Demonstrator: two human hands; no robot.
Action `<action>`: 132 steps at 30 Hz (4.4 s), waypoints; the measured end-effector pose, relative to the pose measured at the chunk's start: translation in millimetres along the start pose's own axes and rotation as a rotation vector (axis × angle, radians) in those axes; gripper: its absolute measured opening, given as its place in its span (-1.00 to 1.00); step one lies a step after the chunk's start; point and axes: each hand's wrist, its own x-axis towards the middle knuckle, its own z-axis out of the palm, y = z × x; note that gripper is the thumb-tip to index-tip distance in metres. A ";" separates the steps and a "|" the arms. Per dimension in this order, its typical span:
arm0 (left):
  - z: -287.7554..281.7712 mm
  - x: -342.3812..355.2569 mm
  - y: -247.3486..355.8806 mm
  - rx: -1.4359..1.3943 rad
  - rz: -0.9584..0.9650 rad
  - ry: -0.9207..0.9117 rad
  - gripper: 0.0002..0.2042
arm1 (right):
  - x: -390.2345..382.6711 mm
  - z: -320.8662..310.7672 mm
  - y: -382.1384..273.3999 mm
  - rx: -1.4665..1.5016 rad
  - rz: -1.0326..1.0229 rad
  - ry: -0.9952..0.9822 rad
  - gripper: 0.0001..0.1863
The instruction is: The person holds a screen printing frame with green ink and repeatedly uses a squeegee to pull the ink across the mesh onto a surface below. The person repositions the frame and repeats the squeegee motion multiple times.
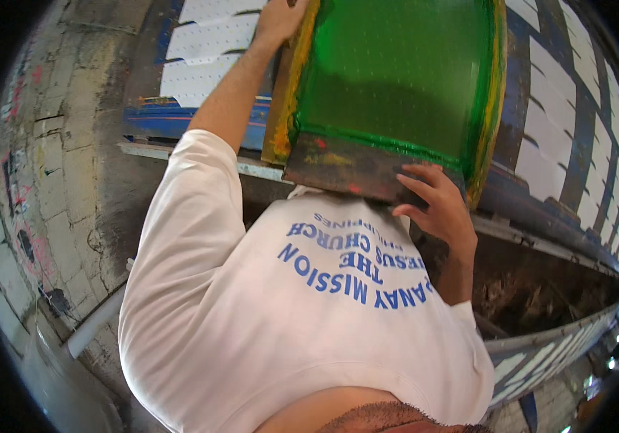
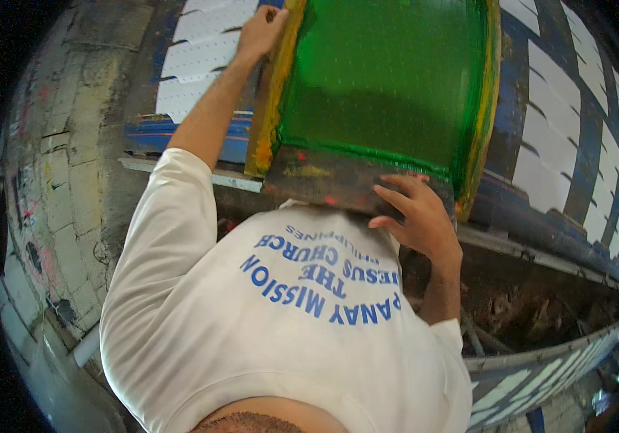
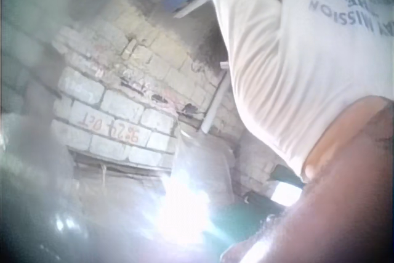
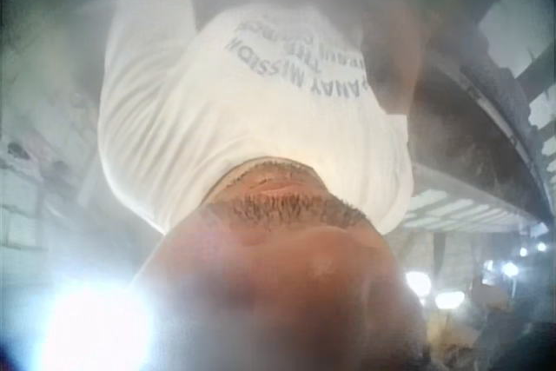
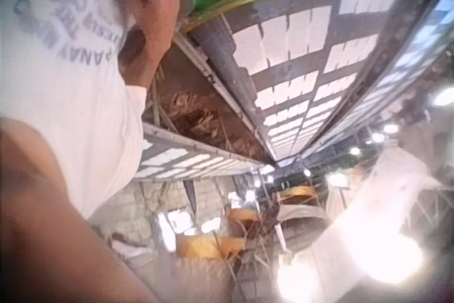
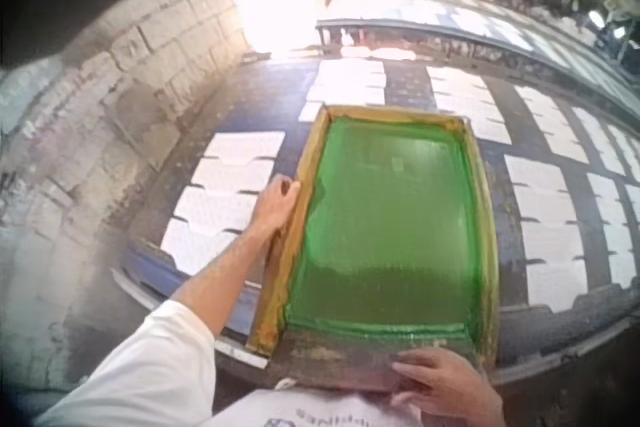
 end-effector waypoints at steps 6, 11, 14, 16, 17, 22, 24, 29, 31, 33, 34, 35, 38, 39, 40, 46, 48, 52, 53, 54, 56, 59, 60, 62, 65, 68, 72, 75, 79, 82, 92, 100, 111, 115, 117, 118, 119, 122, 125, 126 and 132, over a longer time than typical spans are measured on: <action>-4.9 3.6 9.2 -0.109 -0.118 -0.022 -0.59 | 23.0 19.2 -21.9 -0.127 -0.070 -0.034 -0.45; -6.7 -0.4 14.7 -0.116 -0.116 0.014 -0.60 | 33.9 18.8 -32.8 -0.236 -0.072 0.032 -0.42; -7.3 -0.4 17.5 -0.105 -0.145 0.005 -0.60 | 42.0 25.9 -36.4 -0.299 -0.014 0.053 -0.38; -8.3 -0.3 20.3 -0.113 -0.145 -0.001 -0.61 | 46.9 36.6 -38.6 -0.400 0.044 0.060 -0.37; -9.5 -0.7 21.1 -0.123 -0.138 -0.003 -0.61 | 48.0 41.2 -39.4 -0.419 0.102 0.067 -0.36; -7.1 -5.0 20.8 -0.154 -0.140 0.012 -0.61 | 50.6 58.8 -41.7 -0.512 0.326 0.102 -0.32; -1.1 -3.7 16.5 -0.144 -0.117 0.049 -0.60 | 54.9 59.9 -37.9 -0.542 0.314 0.128 -0.28; 16.4 6.6 -3.5 -0.088 -0.092 0.059 -0.57 | 99.8 52.1 1.7 -0.632 0.261 0.263 -0.35; 16.0 7.7 -9.2 -0.032 -0.031 0.042 -0.51 | 131.9 37.6 29.8 -0.661 0.238 0.316 -0.43; 12.9 9.4 -6.1 -0.039 -0.062 0.009 -0.52 | 169.6 19.9 59.1 -0.681 0.280 0.317 -0.50; 10.1 8.1 -2.1 -0.027 -0.104 -0.015 -0.51 | 190.5 8.9 74.4 -0.685 0.330 0.288 -0.54; 6.7 5.2 2.4 -0.009 -0.141 -0.034 -0.49 | 210.4 -1.9 88.4 -0.687 0.379 0.253 -0.57; -5.9 0.7 17.3 -0.010 -0.167 -0.051 -0.51 | 270.0 -38.3 129.3 -0.705 0.364 0.256 -0.69; -9.3 0.8 21.1 -0.014 -0.182 -0.070 -0.51 | 288.3 -50.1 142.9 -0.715 0.354 0.251 -0.72; -11.3 0.4 24.1 -0.017 -0.196 -0.083 -0.51 | 305.2 -62.1 156.9 -0.726 0.355 0.238 -0.75; -11.1 0.2 29.2 0.033 -0.233 -0.035 -0.55 | 390.7 -115.2 232.9 -0.769 0.298 0.242 -0.79; -10.8 -0.1 30.2 0.044 -0.214 -0.016 -0.57 | 409.6 -128.1 248.4 -0.784 0.272 0.237 -0.74; -12.5 -1.1 34.7 0.054 -0.209 -0.003 -0.56 | 429.2 -159.8 266.3 -0.764 0.247 0.225 -0.64; -12.7 -1.4 36.1 0.049 -0.227 -0.011 -0.55 | 434.3 -167.9 269.1 -0.744 0.258 0.211 -0.61; -13.5 -2.0 36.9 0.040 -0.240 -0.015 -0.55 | 435.4 -177.9 272.8 -0.770 0.184 0.202 -0.53; -14.2 -2.3 37.5 0.052 -0.236 -0.004 -0.56 | 447.0 -188.0 276.6 -0.782 0.159 0.207 -0.52; -12.8 -1.4 36.6 0.073 -0.224 -0.017 -0.57 | 457.0 -181.7 279.6 -0.784 0.236 0.257 -0.63; -12.5 -0.3 35.5 0.080 -0.224 -0.013 -0.57 | 460.3 -177.5 278.5 -0.770 0.308 0.265 -0.65; -11.5 1.0 33.2 0.059 -0.191 0.016 -0.57 | 461.1 -170.7 273.4 -0.723 0.375 0.242 -0.65; -9.5 -1.9 30.0 0.038 -0.182 0.007 -0.58 | 442.8 -165.8 261.4 -0.701 0.342 0.111 -0.64; -7.9 1.4 26.2 0.064 -0.182 0.003 -0.58 | 414.6 -155.1 239.2 -0.756 0.264 0.006 -0.62; -5.9 2.9 21.4 0.076 -0.165 0.003 -0.57 | 355.4 -124.7 196.8 -0.632 0.311 -0.007 -0.67; -3.9 2.7 20.3 0.081 -0.144 0.023 -0.55 | 306.5 -99.8 155.3 -0.588 0.329 -0.034 -0.77; -3.8 2.7 24.1 0.052 -0.151 0.056 -0.57 | 238.4 -59.6 88.5 -0.612 0.334 -0.080 -0.76; -6.6 -1.0 28.2 0.052 -0.174 0.029 -0.58 | 183.1 -27.1 41.9 -0.538 0.333 -0.081 -0.61; -11.2 -7.0 28.4 -0.017 -0.181 -0.008 -0.44 | 92.5 37.6 -35.4 -0.500 0.403 -0.068 -0.47; -2.6 4.2 11.9 -0.008 -0.136 -0.016 -0.45 | 88.7 9.2 -19.6 -0.374 0.391 -0.159 -0.46; 1.2 17.2 -2.7 0.091 -0.112 -0.029 -0.52 | 10.7 11.8 0.9 0.144 0.052 -0.078 -0.47; -1.6 17.9 -2.8 0.079 -0.099 -0.048 -0.57 | -28.6 -22.4 52.6 0.256 0.153 0.075 -0.39; -2.8 16.8 -3.6 0.103 -0.095 -0.039 -0.58 | -44.8 -37.3 85.0 0.111 0.299 0.271 -0.38; -3.1 16.6 -3.9 0.103 -0.105 -0.046 -0.58 | -51.2 -43.7 101.2 0.075 0.388 0.316 -0.37; -3.2 16.5 -4.4 0.095 -0.112 -0.053 -0.58 | -56.1 -49.4 116.6 0.040 0.468 0.365 -0.37; -4.1 17.7 -6.8 0.061 -0.115 -0.070 -0.58 | -61.3 -46.6 141.1 0.078 0.554 0.390 -0.33; -4.8 19.1 -10.8 0.031 -0.114 -0.058 -0.59 | -56.3 -33.4 148.7 0.156 0.607 0.362 -0.25; -5.1 18.7 -12.1 0.025 -0.137 -0.062 -0.59 | -54.8 -28.9 148.8 0.110 0.622 0.379 -0.25; -10.0 14.4 -10.2 -0.012 -0.164 -0.080 -0.56 | -52.1 -24.4 159.7 0.064 0.627 0.386 -0.29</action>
